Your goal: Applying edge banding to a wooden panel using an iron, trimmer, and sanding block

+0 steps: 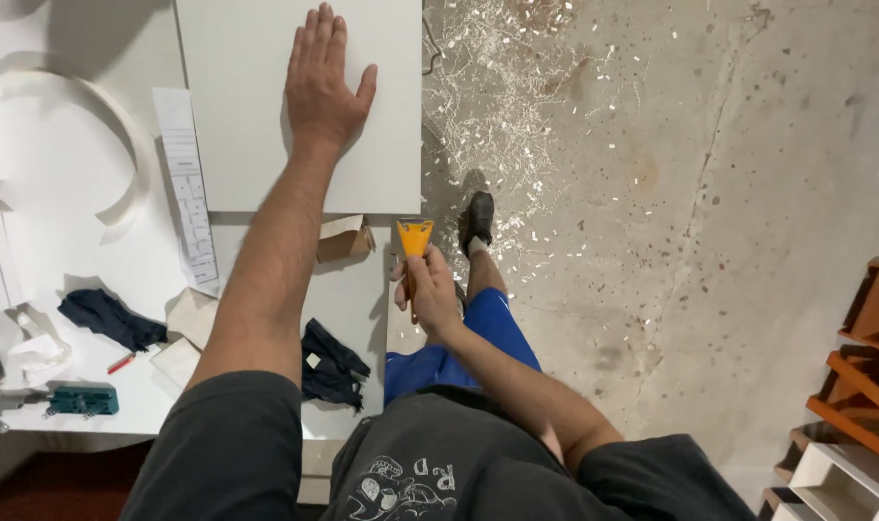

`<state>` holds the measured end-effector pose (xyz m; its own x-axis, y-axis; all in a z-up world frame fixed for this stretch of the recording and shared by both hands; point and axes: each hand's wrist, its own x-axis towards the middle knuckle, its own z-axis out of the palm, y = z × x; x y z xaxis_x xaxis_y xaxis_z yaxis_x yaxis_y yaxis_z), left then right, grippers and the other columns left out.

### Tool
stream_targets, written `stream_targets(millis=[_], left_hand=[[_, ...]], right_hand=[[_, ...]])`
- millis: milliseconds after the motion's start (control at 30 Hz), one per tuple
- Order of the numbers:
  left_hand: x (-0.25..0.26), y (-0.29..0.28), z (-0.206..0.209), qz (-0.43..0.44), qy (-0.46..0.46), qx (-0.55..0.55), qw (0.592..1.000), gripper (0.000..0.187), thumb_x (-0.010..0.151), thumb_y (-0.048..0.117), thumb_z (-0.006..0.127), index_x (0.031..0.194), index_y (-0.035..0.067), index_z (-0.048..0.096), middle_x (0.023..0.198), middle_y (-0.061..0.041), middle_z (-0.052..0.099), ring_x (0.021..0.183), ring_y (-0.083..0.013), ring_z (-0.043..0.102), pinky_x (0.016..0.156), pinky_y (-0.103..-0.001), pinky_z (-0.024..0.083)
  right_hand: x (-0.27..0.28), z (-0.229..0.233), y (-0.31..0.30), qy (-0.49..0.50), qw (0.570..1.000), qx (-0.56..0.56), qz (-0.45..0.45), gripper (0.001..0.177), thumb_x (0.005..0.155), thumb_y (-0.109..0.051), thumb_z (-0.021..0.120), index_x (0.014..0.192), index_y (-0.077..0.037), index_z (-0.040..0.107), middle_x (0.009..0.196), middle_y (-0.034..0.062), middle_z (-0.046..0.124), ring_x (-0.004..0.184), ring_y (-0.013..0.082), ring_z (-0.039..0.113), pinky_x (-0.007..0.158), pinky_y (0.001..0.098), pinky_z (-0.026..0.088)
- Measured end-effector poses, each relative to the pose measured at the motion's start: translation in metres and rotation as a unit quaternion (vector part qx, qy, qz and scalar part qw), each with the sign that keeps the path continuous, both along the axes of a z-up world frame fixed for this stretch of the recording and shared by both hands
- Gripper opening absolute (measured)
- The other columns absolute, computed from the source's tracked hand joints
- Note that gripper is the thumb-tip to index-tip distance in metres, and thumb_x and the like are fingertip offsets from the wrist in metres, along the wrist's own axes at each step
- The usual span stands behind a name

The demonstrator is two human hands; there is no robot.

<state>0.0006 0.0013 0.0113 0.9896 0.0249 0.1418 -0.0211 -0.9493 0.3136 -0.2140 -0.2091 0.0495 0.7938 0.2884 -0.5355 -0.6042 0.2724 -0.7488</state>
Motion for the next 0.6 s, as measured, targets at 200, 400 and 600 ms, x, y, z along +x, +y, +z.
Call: stream_targets(millis=[200,400,600], left_hand=[[0.000,0.004,-0.017,-0.001,-0.030,0.011,0.999,0.065,0.105,0.037,0.066,0.152,-0.005,0.050,0.161,-0.018,0.039,0.151,-0.0326,0.033,0.126,-0.047,0.026],[0.001,0.000,0.001,0.002,-0.007,-0.001,1.000,0.064,0.107,0.035,0.063,0.154,-0.005,0.047,0.163,-0.019,0.036,0.152,-0.0317,0.031,0.127,-0.045,0.023],[-0.001,0.002,-0.005,0.001,-0.005,0.008,1.000,0.065,0.107,0.038,0.061,0.154,-0.005,0.047,0.162,-0.019,0.036,0.152,-0.0324,0.031,0.127,-0.045,0.023]], right_hand=[[0.002,-0.019,0.016,0.064,0.995,0.051,-0.057,0.015,0.110,-0.021,0.040,0.102,-0.008,0.040,0.083,0.0127,0.063,0.040,0.0150,0.047,0.034,0.0258,0.033],[0.003,-0.010,0.020,0.066,0.995,0.050,-0.051,0.021,0.111,-0.021,0.036,0.122,-0.005,0.044,0.084,0.0099,0.064,0.043,0.0121,0.050,0.035,0.0235,0.042],[-0.004,-0.009,0.018,0.072,0.997,0.021,-0.035,0.013,0.109,-0.019,0.040,0.108,-0.007,0.043,0.084,0.0110,0.064,0.040,0.0146,0.047,0.033,0.0260,0.037]])
